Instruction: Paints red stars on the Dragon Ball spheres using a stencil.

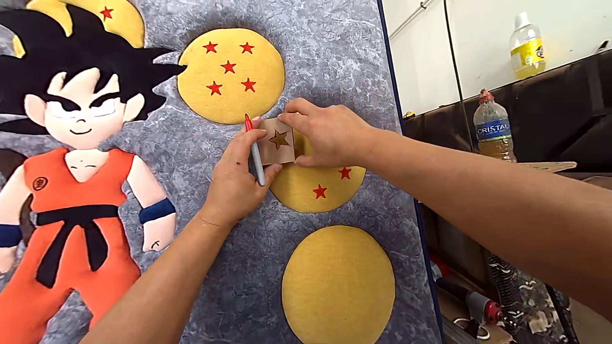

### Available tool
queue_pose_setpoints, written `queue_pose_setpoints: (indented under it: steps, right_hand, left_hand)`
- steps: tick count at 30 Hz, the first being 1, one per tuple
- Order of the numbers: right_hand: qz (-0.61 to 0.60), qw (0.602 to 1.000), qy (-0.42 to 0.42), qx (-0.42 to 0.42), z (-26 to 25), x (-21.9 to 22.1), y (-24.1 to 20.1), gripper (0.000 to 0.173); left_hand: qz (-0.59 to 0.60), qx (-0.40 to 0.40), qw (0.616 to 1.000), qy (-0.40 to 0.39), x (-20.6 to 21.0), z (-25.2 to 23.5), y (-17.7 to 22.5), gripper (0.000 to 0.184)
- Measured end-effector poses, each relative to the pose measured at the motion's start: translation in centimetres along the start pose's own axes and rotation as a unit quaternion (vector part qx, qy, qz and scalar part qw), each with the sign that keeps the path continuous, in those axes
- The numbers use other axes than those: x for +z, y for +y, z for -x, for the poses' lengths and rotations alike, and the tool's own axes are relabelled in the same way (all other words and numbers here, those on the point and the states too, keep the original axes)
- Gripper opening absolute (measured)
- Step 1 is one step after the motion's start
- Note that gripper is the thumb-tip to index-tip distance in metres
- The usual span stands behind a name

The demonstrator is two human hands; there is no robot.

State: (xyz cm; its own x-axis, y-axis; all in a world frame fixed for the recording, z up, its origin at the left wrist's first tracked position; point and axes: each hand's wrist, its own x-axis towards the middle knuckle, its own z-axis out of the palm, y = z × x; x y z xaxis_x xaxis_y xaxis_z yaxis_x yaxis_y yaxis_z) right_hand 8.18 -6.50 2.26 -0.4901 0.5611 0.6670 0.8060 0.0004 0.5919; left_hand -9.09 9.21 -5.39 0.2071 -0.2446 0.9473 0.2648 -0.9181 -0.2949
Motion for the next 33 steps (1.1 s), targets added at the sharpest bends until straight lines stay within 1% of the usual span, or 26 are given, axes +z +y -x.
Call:
queue_pose_setpoints:
  steps: [2, 3, 4, 6, 7, 8, 10, 13, 16, 23, 28, 33]
  right_hand:
    - [-0.004, 1.0, -0.01, 0.021, 0.5, 0.0, 0.0, 0.087]
    - [-0.009, 0.999, -0.022, 0.04, 0.9, -0.3, 0.4, 0.095]
    - [-0.019, 0.998, -0.014, 0.065, 1.6, -0.6, 1.3, 0.098]
    - [-0.043, 0.989, 0.026, 0.138, 3.6, -1.5, 4.2, 0.091]
    - [-0.059, 0.981, 0.062, 0.177, 4.9, -1.5, 5.8, 0.085]
    - [-0.076, 0.97, 0.098, 0.211, 6.2, -1.1, 7.2, 0.08]
    - [-0.118, 0.952, 0.145, 0.241, 8.5, 1.0, 8.9, 0.072]
    - [-0.162, 0.939, 0.17, 0.253, 9.4, 3.1, 9.0, 0.059]
    - [-0.179, 0.93, 0.167, 0.275, 9.0, 3.0, 8.7, 0.052]
    - [-0.202, 0.926, 0.136, 0.289, 9.0, 2.3, 8.9, 0.051]
    - [-0.205, 0.926, 0.135, 0.288, 8.8, 2.4, 8.8, 0.051]
    - [-0.203, 0.925, 0.135, 0.29, 8.8, 2.6, 8.8, 0.052]
  left_hand:
    - [0.012, -0.012, 1.0, -0.01, -0.1, -0.3, 0.1, 0.062]
    - [0.019, -0.017, 1.0, -0.015, -0.2, -0.4, 0.1, 0.062]
    - [0.024, -0.022, 0.999, -0.021, -0.5, -0.5, 0.0, 0.062]
    - [0.031, -0.023, 0.998, -0.044, -1.2, -0.9, -0.1, 0.064]
    - [0.03, -0.024, 0.997, -0.063, -1.7, -1.2, 0.0, 0.064]
    - [0.027, -0.029, 0.996, -0.083, -2.2, -1.5, 0.2, 0.065]
    - [0.021, -0.032, 0.992, -0.12, -2.9, -2.1, 0.8, 0.065]
    - [0.018, -0.032, 0.987, -0.159, -3.3, -3.1, 1.5, 0.068]
    - [0.016, -0.04, 0.983, -0.18, -3.3, -3.2, 2.2, 0.068]
    - [0.016, -0.079, 0.983, -0.167, -3.5, -2.7, 2.5, 0.069]
    - [0.005, -0.073, 0.985, -0.154, -3.2, -2.3, 2.0, 0.069]
    - [-0.003, -0.064, 0.985, -0.163, -2.0, -2.3, 2.3, 0.067]
